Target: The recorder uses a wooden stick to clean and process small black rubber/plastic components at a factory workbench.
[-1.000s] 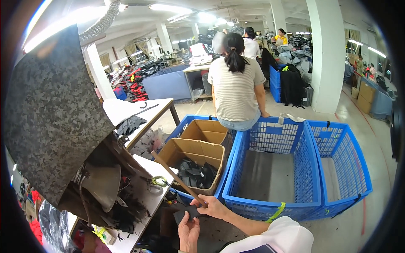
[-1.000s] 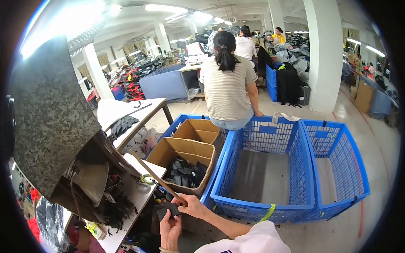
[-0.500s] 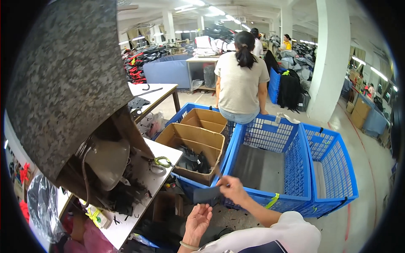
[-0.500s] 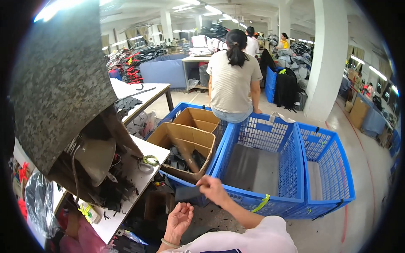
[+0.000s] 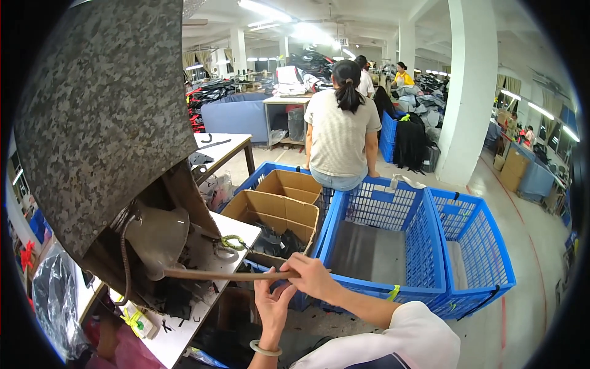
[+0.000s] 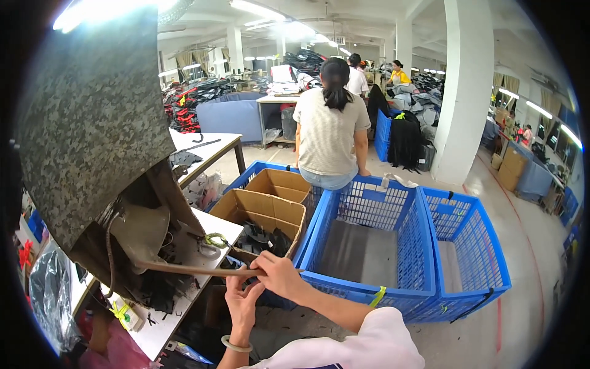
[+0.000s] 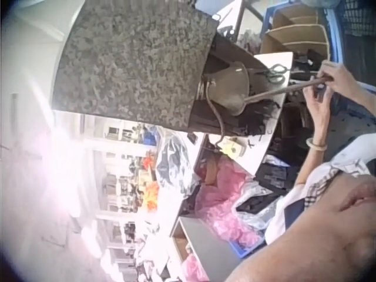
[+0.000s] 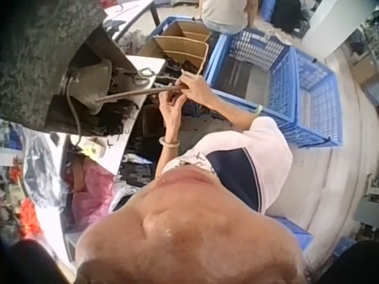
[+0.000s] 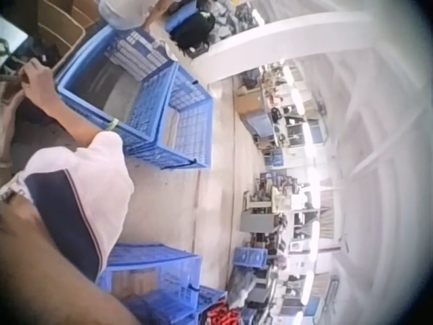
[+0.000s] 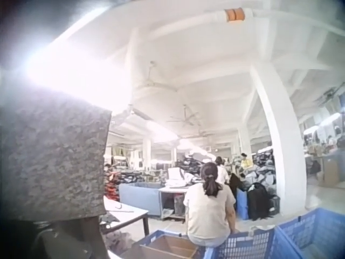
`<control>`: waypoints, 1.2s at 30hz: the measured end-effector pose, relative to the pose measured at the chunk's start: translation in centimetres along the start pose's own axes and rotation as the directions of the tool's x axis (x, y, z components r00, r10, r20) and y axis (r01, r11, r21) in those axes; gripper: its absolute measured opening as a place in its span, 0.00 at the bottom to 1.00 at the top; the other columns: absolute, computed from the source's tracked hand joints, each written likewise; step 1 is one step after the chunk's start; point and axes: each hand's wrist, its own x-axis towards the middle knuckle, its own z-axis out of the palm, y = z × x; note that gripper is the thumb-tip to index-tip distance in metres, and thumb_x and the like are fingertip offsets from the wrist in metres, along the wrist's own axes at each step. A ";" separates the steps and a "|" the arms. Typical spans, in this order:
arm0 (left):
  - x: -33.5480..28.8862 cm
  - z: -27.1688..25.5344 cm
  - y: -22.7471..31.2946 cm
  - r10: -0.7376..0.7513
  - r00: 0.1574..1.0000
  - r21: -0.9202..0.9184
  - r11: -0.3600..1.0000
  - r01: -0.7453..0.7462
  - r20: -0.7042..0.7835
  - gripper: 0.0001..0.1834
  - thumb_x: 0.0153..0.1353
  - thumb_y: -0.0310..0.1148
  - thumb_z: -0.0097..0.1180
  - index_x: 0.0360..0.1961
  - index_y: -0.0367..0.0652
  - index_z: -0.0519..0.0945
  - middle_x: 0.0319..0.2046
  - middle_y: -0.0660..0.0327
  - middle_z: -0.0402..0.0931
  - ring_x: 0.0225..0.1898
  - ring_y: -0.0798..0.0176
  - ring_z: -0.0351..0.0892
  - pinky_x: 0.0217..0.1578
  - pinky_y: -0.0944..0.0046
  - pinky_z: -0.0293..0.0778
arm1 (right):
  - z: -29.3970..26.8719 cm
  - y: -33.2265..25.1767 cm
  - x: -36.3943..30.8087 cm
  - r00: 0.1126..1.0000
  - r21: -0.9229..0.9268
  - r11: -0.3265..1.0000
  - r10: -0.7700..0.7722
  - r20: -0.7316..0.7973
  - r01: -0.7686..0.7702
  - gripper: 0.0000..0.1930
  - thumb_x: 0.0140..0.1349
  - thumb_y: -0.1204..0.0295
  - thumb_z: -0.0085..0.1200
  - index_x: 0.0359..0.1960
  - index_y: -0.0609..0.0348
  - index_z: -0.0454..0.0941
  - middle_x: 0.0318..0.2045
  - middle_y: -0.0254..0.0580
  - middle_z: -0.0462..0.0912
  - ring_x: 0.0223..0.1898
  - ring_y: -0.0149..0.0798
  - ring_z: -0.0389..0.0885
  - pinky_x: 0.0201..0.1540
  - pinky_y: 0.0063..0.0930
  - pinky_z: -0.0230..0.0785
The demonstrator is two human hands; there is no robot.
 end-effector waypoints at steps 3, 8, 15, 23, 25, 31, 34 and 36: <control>-0.4 -0.6 -2.2 0.045 0.999 0.104 0.994 -0.043 -0.013 0.24 0.48 0.17 0.60 0.50 0.32 0.72 0.47 0.61 0.64 0.51 0.64 0.70 0.55 0.63 0.69 | 0.8 0.5 -1.2 1.000 -0.049 0.999 -0.021 0.023 0.022 0.07 0.48 0.80 0.59 0.30 0.62 0.75 0.29 0.43 0.76 0.28 0.45 0.80 0.30 0.30 0.73; -0.7 -0.1 -3.2 0.027 0.999 0.367 0.930 -0.016 -0.026 0.22 0.49 0.15 0.56 0.49 0.30 0.72 0.49 0.58 0.64 0.52 0.62 0.71 0.56 0.66 0.68 | 1.4 1.4 -2.8 0.999 -0.052 0.998 0.033 0.001 -0.032 0.07 0.49 0.79 0.58 0.30 0.63 0.75 0.29 0.44 0.76 0.28 0.48 0.79 0.28 0.33 0.73; -1.5 0.4 -5.1 0.110 0.962 0.491 0.871 0.027 -0.249 0.10 0.52 0.22 0.56 0.37 0.35 0.81 0.32 0.57 0.72 0.30 0.61 0.72 0.30 0.65 0.69 | 2.6 1.1 -4.2 0.995 -0.065 0.993 0.100 -0.017 -0.101 0.07 0.49 0.80 0.59 0.32 0.64 0.77 0.29 0.47 0.77 0.28 0.48 0.80 0.28 0.33 0.73; -2.3 -0.3 -5.0 0.260 0.963 0.849 0.522 -0.084 -0.065 0.05 0.53 0.24 0.54 0.31 0.36 0.79 0.28 0.55 0.70 0.33 0.53 0.73 0.31 0.56 0.70 | 4.3 1.9 -4.7 0.990 -0.119 0.984 0.128 -0.053 -0.133 0.08 0.50 0.80 0.57 0.33 0.63 0.76 0.30 0.47 0.77 0.28 0.51 0.79 0.28 0.35 0.73; -2.3 -0.3 -5.2 0.273 0.962 0.887 0.445 -0.119 -0.008 0.04 0.52 0.25 0.54 0.30 0.39 0.78 0.28 0.56 0.70 0.33 0.52 0.73 0.31 0.53 0.71 | 4.3 2.2 -5.1 0.991 -0.132 0.984 0.115 -0.063 -0.122 0.08 0.50 0.80 0.57 0.33 0.63 0.75 0.30 0.47 0.77 0.28 0.51 0.79 0.28 0.36 0.73; -1.4 -0.1 -4.9 0.372 0.928 0.885 0.440 -0.156 -0.021 0.06 0.50 0.23 0.55 0.31 0.37 0.78 0.26 0.55 0.71 0.30 0.51 0.73 0.31 0.56 0.70 | 4.4 2.5 -5.0 0.990 -0.146 0.983 0.093 -0.107 -0.109 0.04 0.54 0.77 0.54 0.32 0.60 0.74 0.30 0.45 0.74 0.29 0.51 0.78 0.26 0.39 0.71; -2.0 1.4 -5.8 0.414 0.910 0.851 0.486 -0.200 -0.023 0.07 0.52 0.22 0.55 0.34 0.35 0.78 0.30 0.52 0.73 0.33 0.49 0.74 0.34 0.56 0.71 | 3.8 2.3 -4.8 0.976 -0.131 0.977 0.149 -0.158 -0.170 0.05 0.53 0.76 0.55 0.32 0.61 0.74 0.30 0.45 0.74 0.28 0.51 0.78 0.27 0.39 0.71; -1.5 1.0 -6.0 0.447 0.895 0.838 0.486 -0.249 0.007 0.06 0.52 0.22 0.53 0.33 0.34 0.77 0.29 0.52 0.73 0.32 0.49 0.74 0.33 0.56 0.70 | 3.6 2.4 -5.0 0.971 -0.087 0.979 0.169 -0.169 -0.186 0.06 0.52 0.78 0.55 0.32 0.62 0.74 0.30 0.47 0.75 0.29 0.52 0.78 0.29 0.38 0.71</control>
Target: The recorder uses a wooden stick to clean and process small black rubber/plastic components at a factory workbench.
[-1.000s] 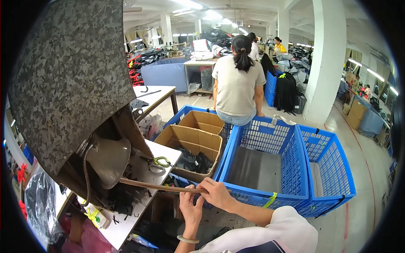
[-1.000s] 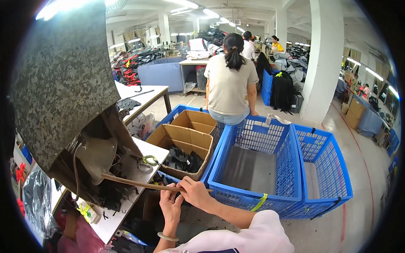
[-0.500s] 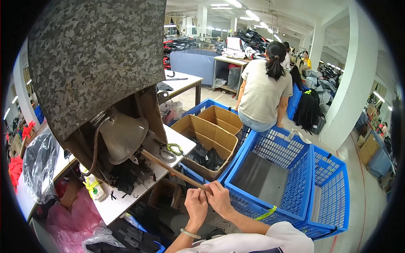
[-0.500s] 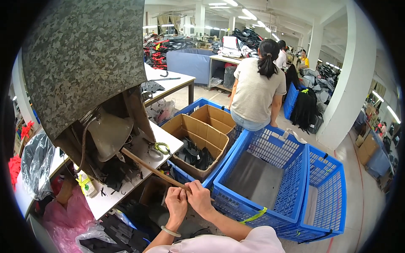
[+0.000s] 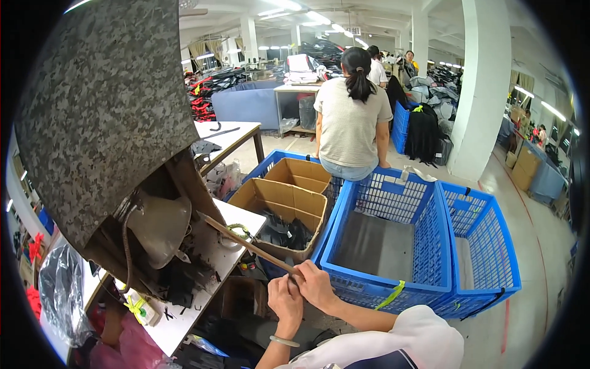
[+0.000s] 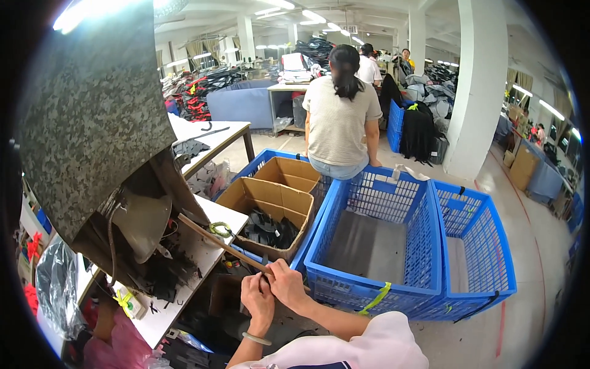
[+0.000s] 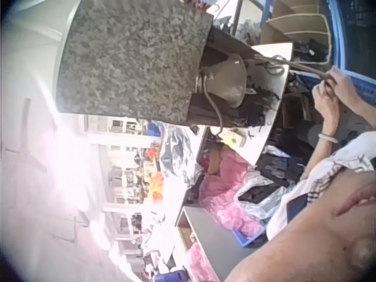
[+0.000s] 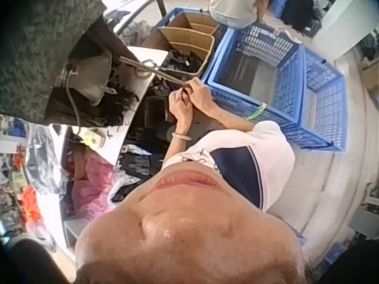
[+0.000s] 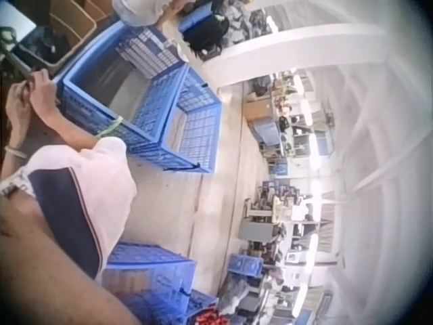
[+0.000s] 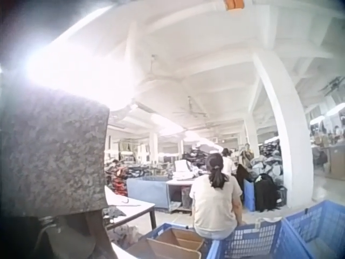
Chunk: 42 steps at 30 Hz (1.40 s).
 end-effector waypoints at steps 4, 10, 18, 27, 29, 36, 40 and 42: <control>0.9 0.1 -0.2 -0.013 0.993 0.101 0.995 0.002 0.115 0.06 0.53 0.24 0.52 0.34 0.37 0.78 0.28 0.54 0.73 0.33 0.51 0.74 0.33 0.54 0.71 | -0.4 2.1 -0.5 0.988 0.189 0.971 0.128 0.090 -0.143 0.06 0.54 0.78 0.56 0.33 0.65 0.75 0.26 0.42 0.75 0.26 0.43 0.78 0.28 0.30 0.70; 0.8 0.2 -1.3 -0.077 0.979 -0.044 0.995 0.087 0.189 0.06 0.55 0.22 0.50 0.33 0.36 0.78 0.26 0.50 0.75 0.29 0.49 0.77 0.31 0.56 0.71 | -0.6 3.4 -0.7 0.445 0.526 -0.363 0.285 0.849 -0.769 0.05 0.56 0.75 0.58 0.24 0.52 0.77 0.15 0.24 0.67 0.13 0.21 0.58 0.14 0.18 0.46; 0.7 1.2 0.2 -0.493 0.803 -0.369 0.715 0.593 0.335 0.07 0.61 0.24 0.49 0.33 0.33 0.78 0.21 0.60 0.78 0.22 0.69 0.79 0.23 0.71 0.72 | -1.3 3.1 1.1 0.822 0.492 0.663 0.396 0.409 -0.564 0.08 0.56 0.69 0.59 0.24 0.60 0.78 0.16 0.32 0.76 0.18 0.24 0.72 0.21 0.20 0.62; 0.3 2.8 0.0 -0.516 0.855 -0.491 0.733 0.471 0.049 0.05 0.62 0.25 0.48 0.33 0.35 0.75 0.22 0.63 0.74 0.22 0.75 0.69 0.23 0.73 0.66 | -1.3 1.9 2.0 0.961 0.299 0.920 0.203 0.187 -0.252 0.10 0.54 0.73 0.60 0.37 0.63 0.80 0.22 0.45 0.79 0.23 0.30 0.78 0.26 0.23 0.69; 1.1 2.6 0.6 -0.591 0.781 -0.699 0.472 0.538 0.201 0.04 0.62 0.25 0.48 0.33 0.37 0.74 0.24 0.65 0.72 0.23 0.75 0.68 0.25 0.73 0.66 | -0.4 2.0 2.0 0.988 0.321 0.937 0.104 0.114 -0.136 0.09 0.54 0.76 0.58 0.37 0.64 0.79 0.24 0.47 0.80 0.23 0.35 0.79 0.27 0.25 0.69; 0.5 2.3 -1.1 -0.642 0.705 -0.745 0.302 0.595 0.302 0.05 0.62 0.27 0.47 0.34 0.38 0.74 0.27 0.66 0.68 0.27 0.74 0.67 0.27 0.73 0.66 | 1.2 1.1 1.0 0.982 0.281 0.941 0.183 0.055 -0.191 0.16 0.51 0.84 0.52 0.42 0.61 0.66 0.27 0.48 0.80 0.32 0.51 0.81 0.31 0.35 0.73; -0.3 0.9 -3.4 -0.596 0.547 -0.745 -0.136 0.653 0.588 0.08 0.63 0.29 0.44 0.33 0.40 0.76 0.31 0.63 0.76 0.33 0.67 0.75 0.33 0.64 0.69 | 1.9 0.7 0.7 0.951 0.494 0.813 0.283 0.127 -0.308 0.15 0.53 0.84 0.54 0.42 0.62 0.65 0.28 0.42 0.80 0.29 0.32 0.80 0.33 0.23 0.72; -0.2 0.8 -3.9 -0.585 0.504 -0.715 -0.197 0.671 0.635 0.08 0.63 0.29 0.44 0.34 0.40 0.76 0.31 0.62 0.76 0.34 0.66 0.75 0.35 0.62 0.69 | 2.1 1.8 0.7 0.859 0.810 0.373 0.426 0.284 -0.453 0.16 0.50 0.86 0.56 0.40 0.60 0.69 0.30 0.42 0.80 0.20 0.27 0.73 0.20 0.19 0.62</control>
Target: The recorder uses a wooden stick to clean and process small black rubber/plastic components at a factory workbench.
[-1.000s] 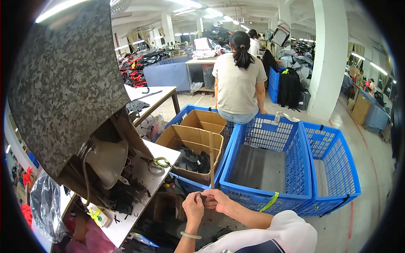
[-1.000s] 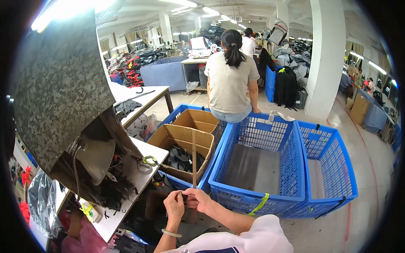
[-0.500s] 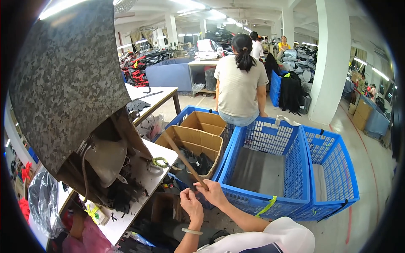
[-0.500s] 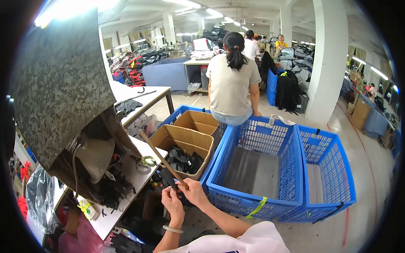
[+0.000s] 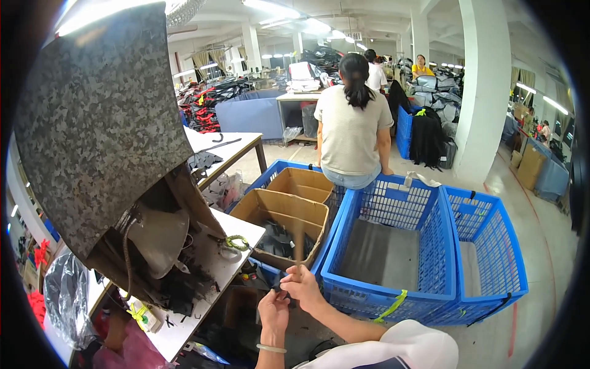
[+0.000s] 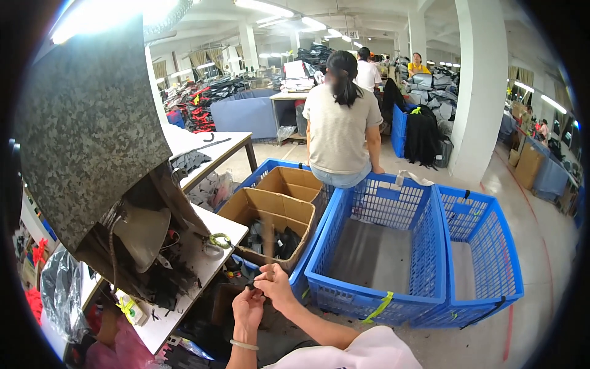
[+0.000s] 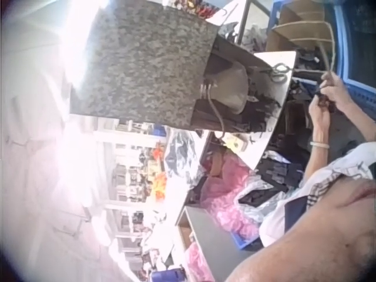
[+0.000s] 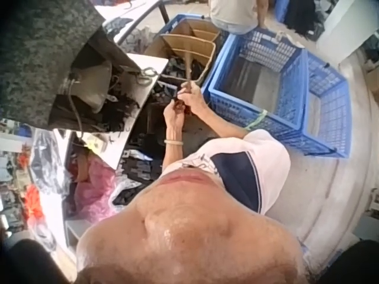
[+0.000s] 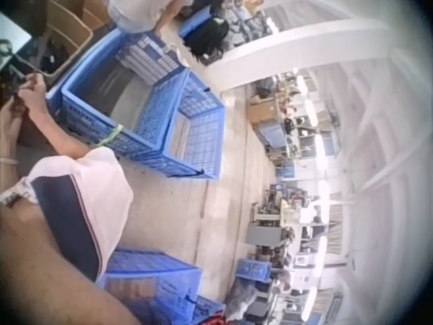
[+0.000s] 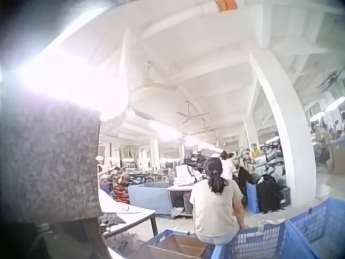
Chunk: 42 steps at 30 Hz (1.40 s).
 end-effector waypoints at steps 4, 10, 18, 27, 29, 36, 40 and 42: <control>-0.4 0.7 0.9 -0.157 0.969 -0.115 0.977 0.181 0.192 0.10 0.63 0.30 0.46 0.39 0.37 0.76 0.35 0.60 0.77 0.38 0.64 0.72 0.42 0.63 0.66 | -2.0 -1.1 -0.6 0.934 0.452 0.818 0.289 0.211 -0.355 0.13 0.49 0.87 0.55 0.34 0.56 0.75 0.27 0.37 0.78 0.13 0.22 0.62 0.14 0.16 0.47; -2.7 4.2 0.5 -0.106 0.963 -0.031 0.993 0.118 0.249 0.07 0.63 0.34 0.52 0.30 0.45 0.73 0.27 0.65 0.74 0.30 0.68 0.72 0.30 0.67 0.66 | -3.5 -4.7 -0.8 0.945 0.258 0.914 0.274 0.177 -0.313 0.09 0.52 0.83 0.53 0.36 0.63 0.76 0.18 0.30 0.71 0.13 0.21 0.60 0.15 0.17 0.48; -2.4 3.3 0.9 0.059 0.983 -0.037 0.998 -0.053 0.176 0.12 0.63 0.32 0.54 0.23 0.44 0.69 0.16 0.66 0.65 0.16 0.69 0.66 0.17 0.71 0.59 | -1.5 -3.7 -0.6 0.973 0.065 0.980 0.179 0.149 -0.190 0.11 0.49 0.86 0.53 0.36 0.69 0.79 0.18 0.30 0.73 0.15 0.21 0.61 0.17 0.15 0.49; -2.9 3.9 0.6 0.193 0.979 0.189 0.961 -0.201 0.062 0.16 0.61 0.32 0.56 0.18 0.45 0.68 0.12 0.69 0.61 0.11 0.75 0.59 0.12 0.75 0.52 | -0.1 -2.0 -0.2 0.991 -0.301 0.945 -0.106 0.083 0.126 0.12 0.48 0.83 0.50 0.36 0.69 0.78 0.31 0.41 0.81 0.28 0.29 0.76 0.35 0.21 0.70; -2.7 3.7 1.0 0.205 0.979 0.187 0.962 -0.201 -0.005 0.16 0.62 0.32 0.55 0.18 0.45 0.67 0.12 0.69 0.62 0.11 0.75 0.58 0.12 0.75 0.51 | -0.1 -2.1 -0.4 0.988 -0.311 0.939 -0.118 0.103 0.144 0.14 0.47 0.83 0.51 0.38 0.67 0.78 0.28 0.39 0.79 0.25 0.27 0.74 0.29 0.18 0.67; -2.4 2.5 2.7 0.093 0.984 0.087 0.991 -0.106 0.150 0.15 0.64 0.36 0.53 0.21 0.43 0.69 0.14 0.69 0.62 0.12 0.74 0.58 0.13 0.74 0.55 | -0.8 -2.5 -0.7 0.843 0.448 0.719 0.397 0.364 -0.532 0.17 0.52 0.86 0.53 0.45 0.66 0.75 0.19 0.25 0.68 0.10 0.18 0.53 0.13 0.16 0.46; -2.5 2.2 3.4 0.110 0.972 0.070 0.989 -0.127 0.209 0.10 0.63 0.33 0.53 0.25 0.41 0.72 0.15 0.67 0.65 0.13 0.72 0.62 0.14 0.74 0.58 | -0.3 -3.3 -0.2 0.862 0.247 0.877 0.286 0.418 -0.411 0.19 0.51 0.83 0.55 0.48 0.66 0.74 0.25 0.28 0.72 0.13 0.18 0.58 0.15 0.15 0.48; -2.2 2.5 3.9 0.150 0.968 0.102 0.980 -0.173 0.202 0.09 0.63 0.31 0.53 0.25 0.41 0.73 0.16 0.66 0.66 0.13 0.71 0.65 0.14 0.74 0.59 | 0.9 -5.7 -0.8 0.895 0.036 0.963 0.236 0.378 -0.268 0.20 0.51 0.82 0.57 0.48 0.66 0.75 0.26 0.30 0.74 0.14 0.18 0.60 0.15 0.14 0.49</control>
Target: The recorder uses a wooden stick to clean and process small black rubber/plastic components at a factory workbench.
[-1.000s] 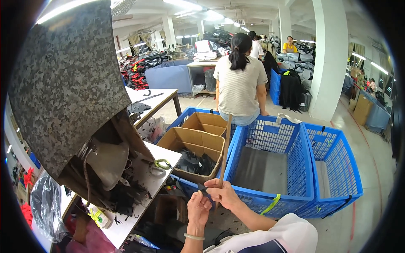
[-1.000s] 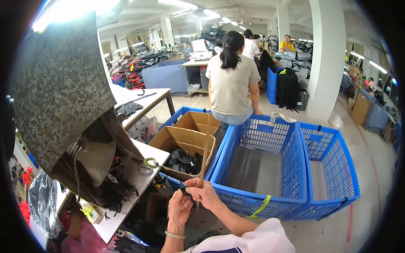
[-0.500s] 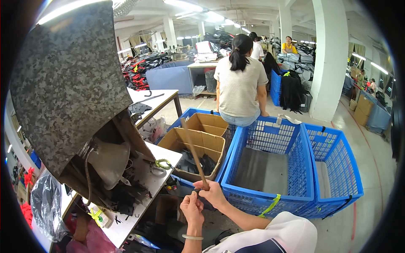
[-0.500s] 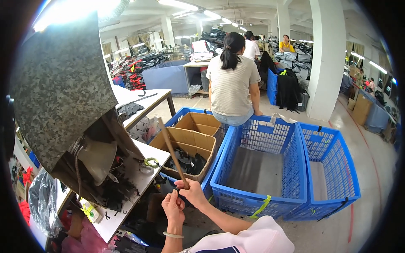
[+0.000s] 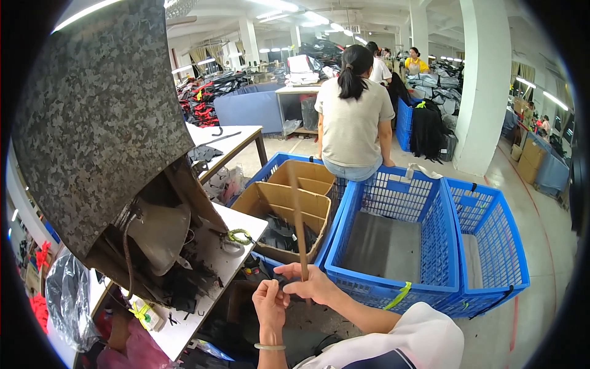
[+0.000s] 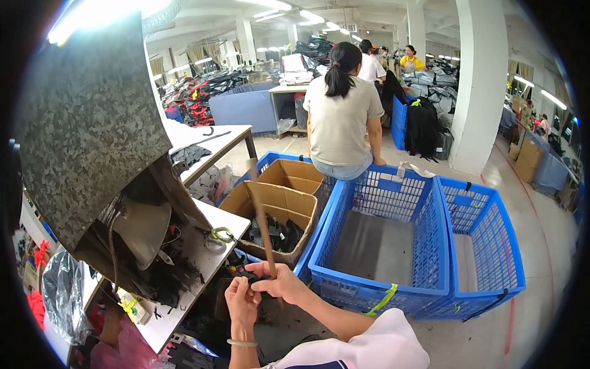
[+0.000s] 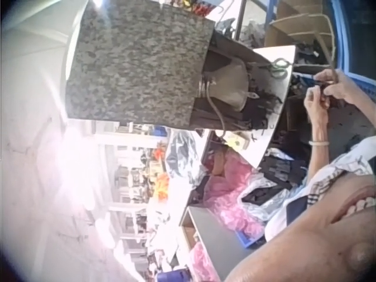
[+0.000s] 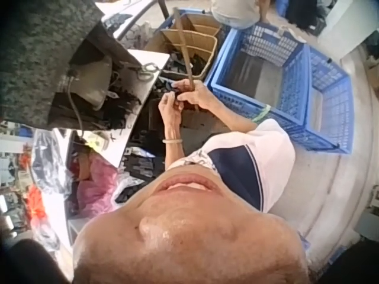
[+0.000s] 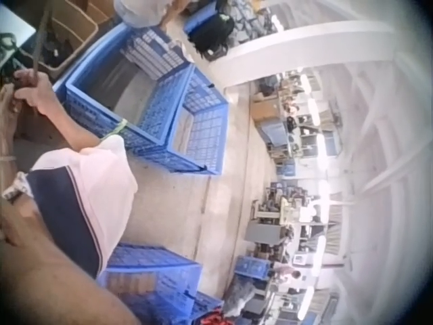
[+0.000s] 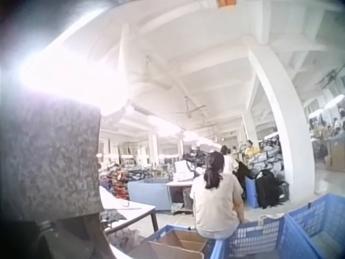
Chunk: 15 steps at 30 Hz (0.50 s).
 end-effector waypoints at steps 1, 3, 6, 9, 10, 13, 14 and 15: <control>0.0 0.3 0.1 0.001 1.000 0.046 0.999 -0.001 0.000 0.09 0.62 0.30 0.54 0.25 0.41 0.72 0.16 0.65 0.67 0.14 0.70 0.67 0.14 0.74 0.61 | 0.5 -0.9 -0.4 0.997 -0.262 0.963 -0.066 -0.034 0.054 0.20 0.50 0.81 0.59 0.48 0.66 0.75 0.28 0.32 0.77 0.15 0.18 0.62 0.16 0.13 0.51; 0.1 0.9 0.0 0.005 1.000 0.090 0.996 -0.005 -0.001 0.08 0.61 0.29 0.55 0.25 0.41 0.72 0.16 0.64 0.69 0.14 0.69 0.69 0.14 0.74 0.62 | -0.5 0.0 0.0 0.992 -0.256 0.961 -0.121 -0.039 0.107 0.21 0.49 0.80 0.61 0.48 0.67 0.76 0.30 0.35 0.79 0.17 0.18 0.65 0.17 0.12 0.53; 0.3 1.4 -0.4 0.021 1.000 0.042 0.999 -0.022 0.007 0.07 0.60 0.28 0.55 0.26 0.41 0.72 0.16 0.63 0.69 0.14 0.69 0.69 0.14 0.73 0.65 | -0.9 1.3 0.3 0.976 -0.078 0.992 -0.112 -0.185 0.099 0.21 0.48 0.82 0.59 0.47 0.66 0.77 0.19 0.29 0.74 0.14 0.18 0.61 0.15 0.13 0.49; 0.5 1.1 -0.8 0.032 0.999 0.034 0.999 -0.032 0.022 0.10 0.63 0.32 0.53 0.26 0.42 0.70 0.16 0.65 0.68 0.12 0.70 0.66 0.13 0.74 0.63 | -1.3 1.3 0.6 0.991 0.187 0.982 0.017 -0.131 0.007 0.20 0.49 0.86 0.57 0.47 0.66 0.77 0.20 0.30 0.75 0.13 0.18 0.61 0.14 0.12 0.48; 0.6 0.9 -0.7 0.027 0.999 0.039 0.999 -0.028 0.023 0.10 0.63 0.32 0.53 0.26 0.42 0.70 0.16 0.65 0.68 0.12 0.70 0.66 0.13 0.74 0.63 | -1.5 1.3 0.7 0.991 0.192 0.981 0.017 -0.135 0.010 0.20 0.49 0.86 0.57 0.47 0.66 0.77 0.20 0.30 0.75 0.13 0.18 0.61 0.14 0.12 0.48; 0.8 0.7 -0.4 -0.056 0.996 -0.088 0.994 0.063 0.075 0.11 0.63 0.35 0.53 0.26 0.41 0.71 0.15 0.66 0.66 0.11 0.72 0.64 0.12 0.75 0.62 | -2.4 1.1 1.0 0.994 0.370 0.924 0.071 0.084 -0.097 0.20 0.48 0.88 0.55 0.46 0.66 0.78 0.20 0.31 0.76 0.12 0.18 0.61 0.13 0.11 0.48; 0.7 0.8 -0.3 -0.067 0.988 -0.084 0.993 0.079 0.136 0.12 0.64 0.36 0.52 0.26 0.41 0.71 0.14 0.67 0.66 0.11 0.72 0.63 0.12 0.75 0.61 | -3.2 1.1 1.1 0.982 0.402 0.903 0.096 0.160 -0.154 0.20 0.48 0.89 0.54 0.45 0.66 0.78 0.20 0.31 0.75 0.11 0.18 0.60 0.13 0.13 0.48; 0.7 1.0 -0.2 -0.079 0.977 -0.079 0.992 0.096 0.196 0.12 0.64 0.37 0.51 0.26 0.41 0.72 0.14 0.67 0.65 0.11 0.73 0.63 0.12 0.75 0.61 | -3.5 1.1 1.2 0.965 0.428 0.879 0.117 0.236 -0.211 0.20 0.47 0.90 0.52 0.45 0.67 0.78 0.20 0.30 0.74 0.11 0.19 0.59 0.14 0.14 0.48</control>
